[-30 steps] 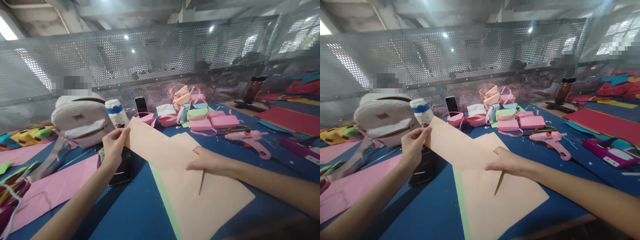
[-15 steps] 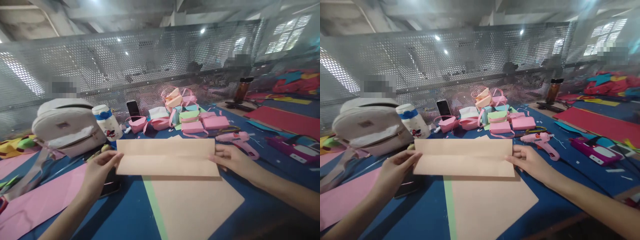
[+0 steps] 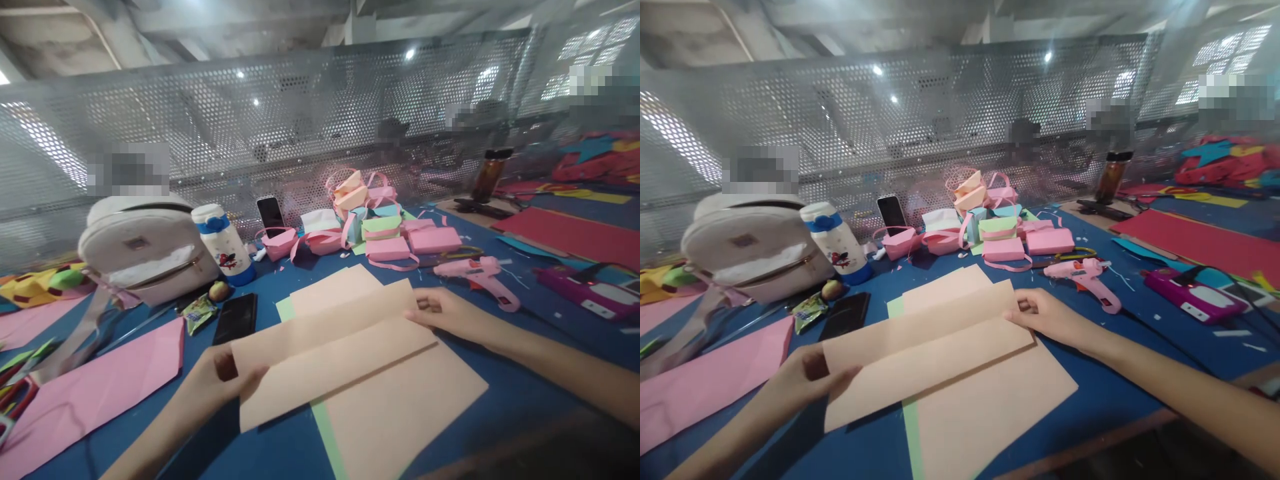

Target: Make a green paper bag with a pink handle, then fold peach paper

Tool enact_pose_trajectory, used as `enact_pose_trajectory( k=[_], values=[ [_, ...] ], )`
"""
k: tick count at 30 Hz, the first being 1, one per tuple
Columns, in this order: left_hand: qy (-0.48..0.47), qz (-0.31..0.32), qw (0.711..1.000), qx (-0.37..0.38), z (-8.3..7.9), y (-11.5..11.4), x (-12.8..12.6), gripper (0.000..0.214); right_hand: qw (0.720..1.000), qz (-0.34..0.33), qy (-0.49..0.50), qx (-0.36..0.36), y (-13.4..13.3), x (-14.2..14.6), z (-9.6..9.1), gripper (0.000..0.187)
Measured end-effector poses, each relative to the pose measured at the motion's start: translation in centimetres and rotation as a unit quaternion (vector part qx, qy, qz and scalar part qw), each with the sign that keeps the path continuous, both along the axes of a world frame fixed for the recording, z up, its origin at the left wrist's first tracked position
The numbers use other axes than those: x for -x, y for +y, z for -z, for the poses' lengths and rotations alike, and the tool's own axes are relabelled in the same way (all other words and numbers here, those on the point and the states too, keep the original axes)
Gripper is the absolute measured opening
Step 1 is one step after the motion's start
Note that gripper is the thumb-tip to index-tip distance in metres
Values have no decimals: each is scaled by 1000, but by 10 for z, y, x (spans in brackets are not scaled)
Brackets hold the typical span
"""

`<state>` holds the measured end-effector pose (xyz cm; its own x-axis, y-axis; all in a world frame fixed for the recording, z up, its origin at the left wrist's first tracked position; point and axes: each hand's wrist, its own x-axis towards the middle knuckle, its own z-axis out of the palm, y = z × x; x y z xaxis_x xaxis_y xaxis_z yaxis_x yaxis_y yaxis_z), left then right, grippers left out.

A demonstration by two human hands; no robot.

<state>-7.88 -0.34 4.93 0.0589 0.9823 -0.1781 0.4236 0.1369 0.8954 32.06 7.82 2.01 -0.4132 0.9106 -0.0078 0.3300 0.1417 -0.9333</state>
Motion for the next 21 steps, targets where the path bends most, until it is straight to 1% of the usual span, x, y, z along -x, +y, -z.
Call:
enact_pose_trajectory(
  k=[3,5,8,10,11,14,16,19,21],
  values=[
    [10,25,1000,4,6,-2,2,50,999,-22,23,3,6,2,4,45],
    [-10,19,1000,6,9,-3,4,61,999,-29,46,8,8,3,5,49],
    [-47,-9,999,-7,12,-3,7,84,999,-2,17,-39,6,5,4,57],
    [-66,-15,997,-29,13,-4,8,88,996,10,-31,-87,3,5,1,61],
    [-73,-12,996,-43,12,-4,8,84,992,11,-55,-110,1,6,0,61],
    [-57,11,996,-64,10,-6,8,62,977,7,-117,-180,-2,6,-5,50],
    [-45,16,997,-67,8,-6,7,55,967,3,-144,-208,-1,5,-4,46],
    [-41,13,995,-93,6,-6,7,53,963,-6,-179,-199,0,4,1,48],
    [-16,23,991,-127,4,-5,6,40,960,-10,-202,-196,0,4,4,53]
  ],
)
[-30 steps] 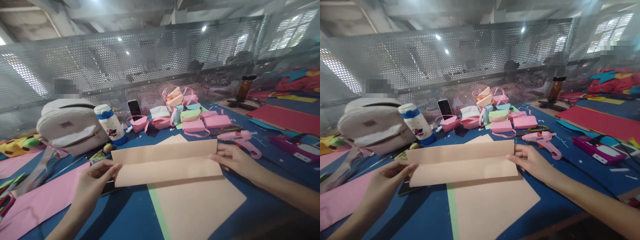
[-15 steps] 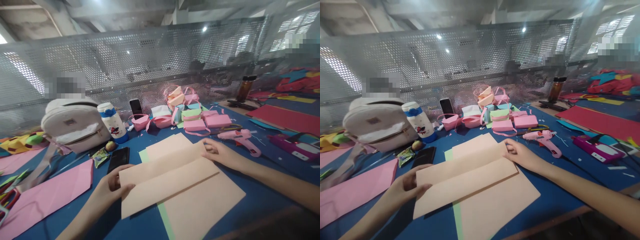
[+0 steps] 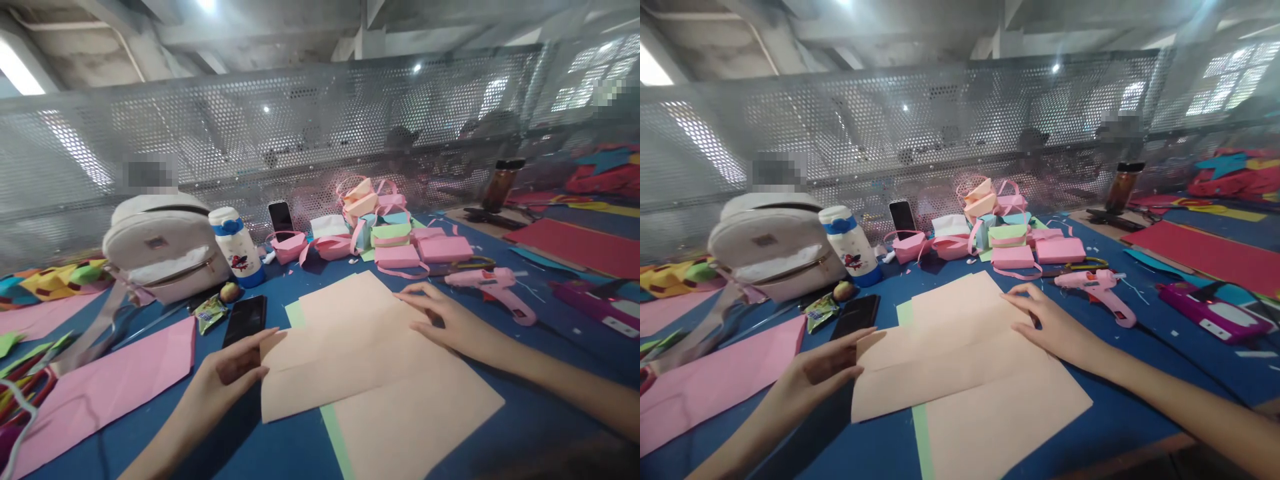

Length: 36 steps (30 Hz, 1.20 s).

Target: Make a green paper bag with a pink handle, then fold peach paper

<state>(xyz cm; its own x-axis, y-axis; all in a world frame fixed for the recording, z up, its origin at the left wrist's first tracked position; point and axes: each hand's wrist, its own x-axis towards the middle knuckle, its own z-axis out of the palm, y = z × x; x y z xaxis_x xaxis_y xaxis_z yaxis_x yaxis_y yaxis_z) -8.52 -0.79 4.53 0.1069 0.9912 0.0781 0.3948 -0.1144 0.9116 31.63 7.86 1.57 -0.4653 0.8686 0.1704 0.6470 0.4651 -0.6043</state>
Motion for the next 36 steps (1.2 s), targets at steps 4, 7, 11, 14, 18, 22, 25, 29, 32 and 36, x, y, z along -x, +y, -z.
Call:
enact_pose_trajectory(
  k=[4,7,11,14,18,22,25,29,32,36],
  values=[
    [57,16,998,-31,-7,4,-4,27,999,-6,-48,-18,-3,5,0,69],
    [35,-7,999,-14,-13,6,-11,32,995,-13,-96,-20,-5,11,-5,74],
    [-9,-12,1000,6,-19,6,-22,43,988,-48,-126,-75,-4,20,-8,63],
    [-44,-17,998,44,-21,7,-29,54,984,-95,-122,-84,-4,34,-13,67],
    [-67,-1,997,47,-22,11,-38,55,983,-158,-83,-38,-6,67,-26,85],
    [-88,31,996,14,-22,16,-46,56,977,-207,-13,-53,-1,99,-34,82],
    [-112,36,993,-9,-22,19,-51,65,975,-216,19,-49,5,114,-34,83],
    [-155,47,986,-30,-24,24,-54,71,966,-228,122,22,9,124,-35,76],
    [-183,57,980,-48,-24,28,-56,70,938,-253,228,71,11,127,-36,77],
    [-218,53,974,-37,-30,32,-62,83,913,-267,284,118,13,129,-39,77]
  ],
)
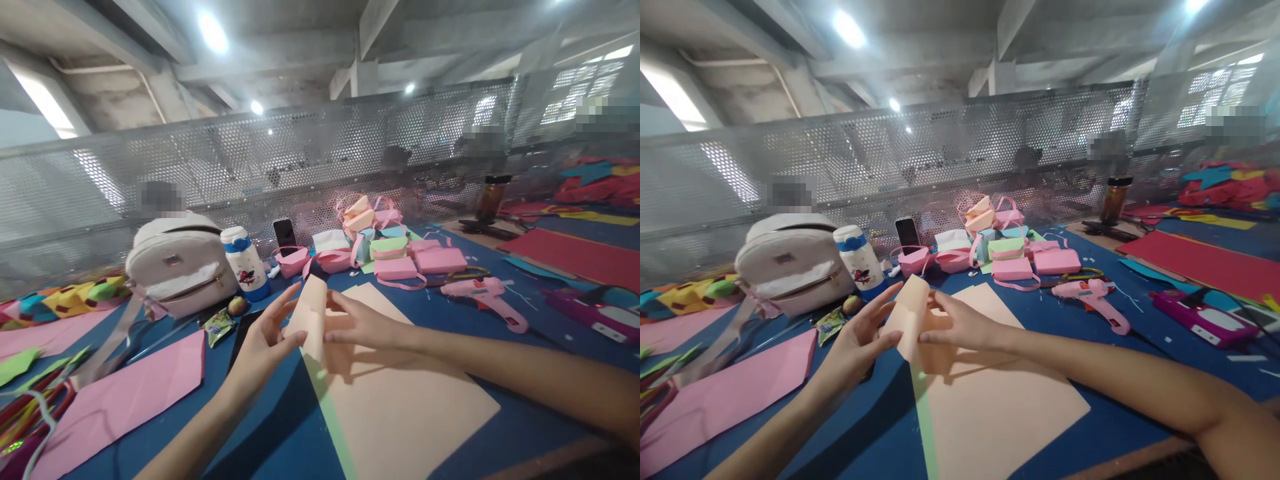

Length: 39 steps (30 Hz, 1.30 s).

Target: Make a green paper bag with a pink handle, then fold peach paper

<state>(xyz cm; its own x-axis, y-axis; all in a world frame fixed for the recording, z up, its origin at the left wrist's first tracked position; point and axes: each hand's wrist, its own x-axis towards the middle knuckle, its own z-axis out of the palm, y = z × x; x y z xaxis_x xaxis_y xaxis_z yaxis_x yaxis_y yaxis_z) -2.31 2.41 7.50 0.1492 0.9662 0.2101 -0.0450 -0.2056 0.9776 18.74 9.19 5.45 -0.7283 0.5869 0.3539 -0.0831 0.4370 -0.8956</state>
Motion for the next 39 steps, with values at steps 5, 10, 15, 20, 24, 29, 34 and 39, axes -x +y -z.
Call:
enact_pose_trajectory(
  k=[5,10,15,20,24,29,34,39],
  values=[
    [-9,22,1000,-6,-15,4,-14,83,989,-61,35,132,2,-1,-8,87],
    [27,65,998,-8,-33,3,-27,68,986,-4,33,162,-2,-9,-21,79],
    [58,55,997,-17,-48,-4,-33,74,994,45,37,90,-6,-23,-32,58],
    [39,7,999,-36,-55,-4,-32,86,994,92,51,37,-5,-35,-37,43],
    [40,19,999,-31,-62,-3,-37,88,993,112,49,0,-14,-35,-42,38],
    [106,-11,992,-60,-77,0,-38,74,989,142,43,28,-13,-35,-44,44],
    [167,-41,978,-116,-74,21,-16,63,982,132,20,131,-1,-54,-35,35],
    [271,-77,937,-205,-46,44,-3,45,970,76,-10,232,0,-67,-17,37]
  ],
)
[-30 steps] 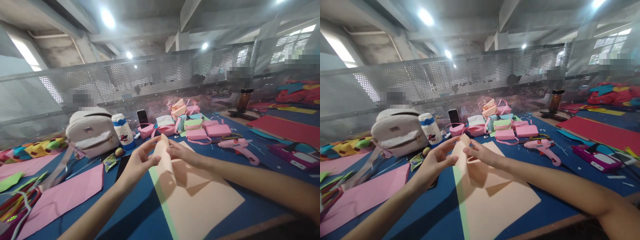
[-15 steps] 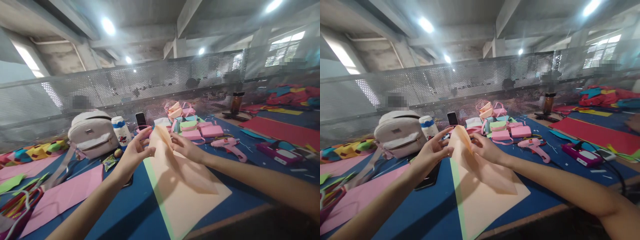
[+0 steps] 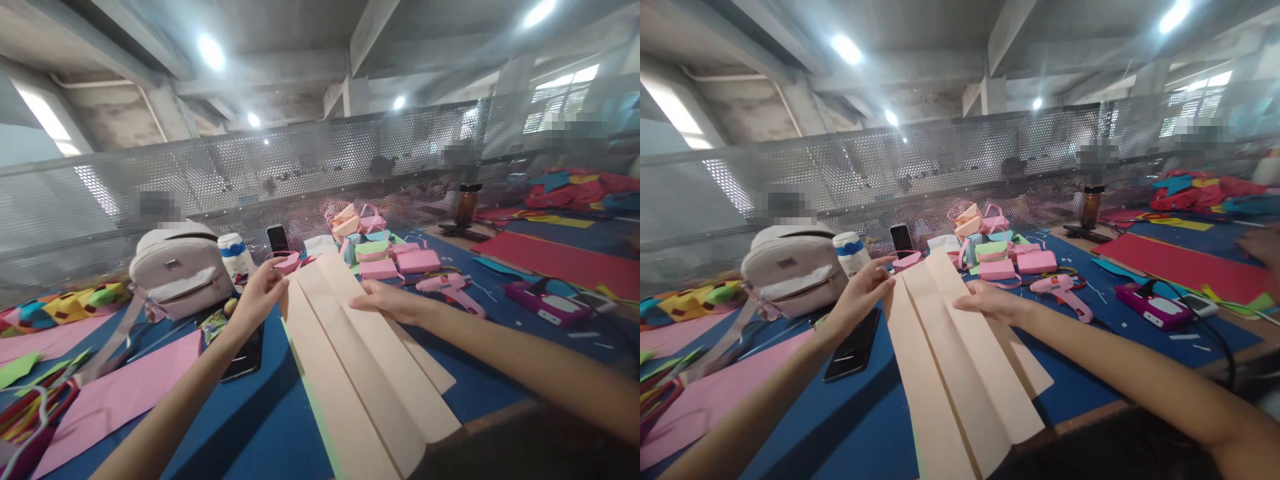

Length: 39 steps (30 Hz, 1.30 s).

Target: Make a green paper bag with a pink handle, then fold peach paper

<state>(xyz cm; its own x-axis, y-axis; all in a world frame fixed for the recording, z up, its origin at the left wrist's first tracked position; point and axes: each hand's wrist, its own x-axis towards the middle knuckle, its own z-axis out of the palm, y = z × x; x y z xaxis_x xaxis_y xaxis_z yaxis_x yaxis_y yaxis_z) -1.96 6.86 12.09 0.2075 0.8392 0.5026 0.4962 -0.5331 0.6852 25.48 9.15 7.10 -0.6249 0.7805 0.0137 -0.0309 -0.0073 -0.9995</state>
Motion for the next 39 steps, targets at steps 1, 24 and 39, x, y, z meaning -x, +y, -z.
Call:
enact_pose_trajectory(
  k=[1,24,39],
  values=[
    [23,-6,999,-29,6,1,-1,45,1000,0,5,11,1,0,5,37],
    [411,242,866,-152,78,-33,-26,65,996,78,-17,-25,15,5,66,34],
    [373,253,881,-141,89,-40,-31,43,872,250,-79,-413,-24,-2,45,65]
  ],
)
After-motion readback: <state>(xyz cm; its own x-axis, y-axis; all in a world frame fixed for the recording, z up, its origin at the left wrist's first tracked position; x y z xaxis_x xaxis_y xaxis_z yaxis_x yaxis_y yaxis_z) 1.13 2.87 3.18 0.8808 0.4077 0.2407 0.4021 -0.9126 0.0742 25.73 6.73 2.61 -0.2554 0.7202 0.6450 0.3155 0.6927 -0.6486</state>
